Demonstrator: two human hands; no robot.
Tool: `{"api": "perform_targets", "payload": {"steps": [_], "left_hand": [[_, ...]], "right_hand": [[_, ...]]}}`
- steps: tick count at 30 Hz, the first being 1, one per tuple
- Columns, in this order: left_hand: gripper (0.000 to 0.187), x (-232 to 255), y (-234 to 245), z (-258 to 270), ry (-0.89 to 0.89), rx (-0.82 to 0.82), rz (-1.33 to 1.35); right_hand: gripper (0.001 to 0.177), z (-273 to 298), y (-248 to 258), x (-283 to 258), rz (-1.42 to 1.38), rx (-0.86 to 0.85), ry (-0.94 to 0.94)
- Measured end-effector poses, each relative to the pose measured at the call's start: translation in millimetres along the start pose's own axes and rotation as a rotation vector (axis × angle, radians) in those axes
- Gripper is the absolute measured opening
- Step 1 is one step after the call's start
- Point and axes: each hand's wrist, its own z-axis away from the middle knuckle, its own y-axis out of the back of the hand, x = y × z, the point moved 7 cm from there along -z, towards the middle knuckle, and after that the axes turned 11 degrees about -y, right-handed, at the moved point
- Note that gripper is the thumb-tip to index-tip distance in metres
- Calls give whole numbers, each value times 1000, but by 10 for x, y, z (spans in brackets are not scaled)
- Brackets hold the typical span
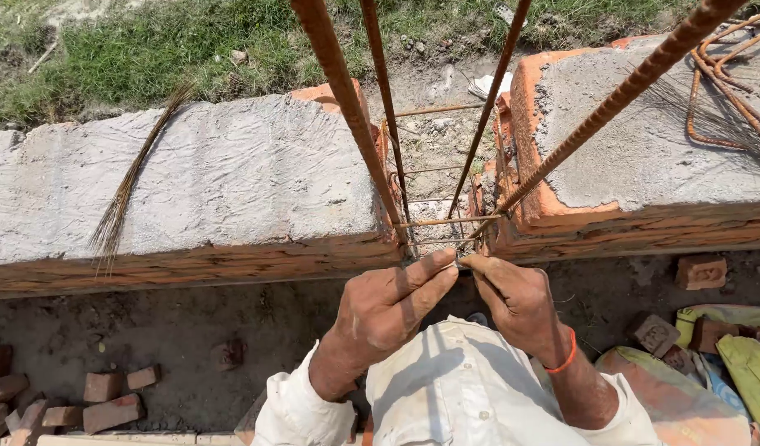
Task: The person ties vertical steel rebar rods to a horizontal rebar grid using thin wire. They wrap the wire around the intersections of the rods and twist it tight by hand to secure the structure.
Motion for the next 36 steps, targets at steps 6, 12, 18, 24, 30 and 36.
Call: {"api": "perform_targets", "payload": {"steps": [6,12,18,24,30,36], "left_hand": [[43,-5,-433,258,-4,-245,-50],[32,-2,-521,208,52,-259,-2],[30,-60,-466,277,75,-228,-61],[28,-164,-481,446,195,-203,-91],[37,-186,-545,401,206,-158,-50],[39,-242,-659,482,250,-140,-4]], "right_hand": [[28,95,93,-145,81,-222,144],[28,21,68,-185,67,-275,179],[24,-60,24,-209,64,-309,182],[22,-146,61,-126,177,-274,177],[21,-101,-27,-241,149,-275,300],[22,-71,-121,-11,69,-254,121]]}}
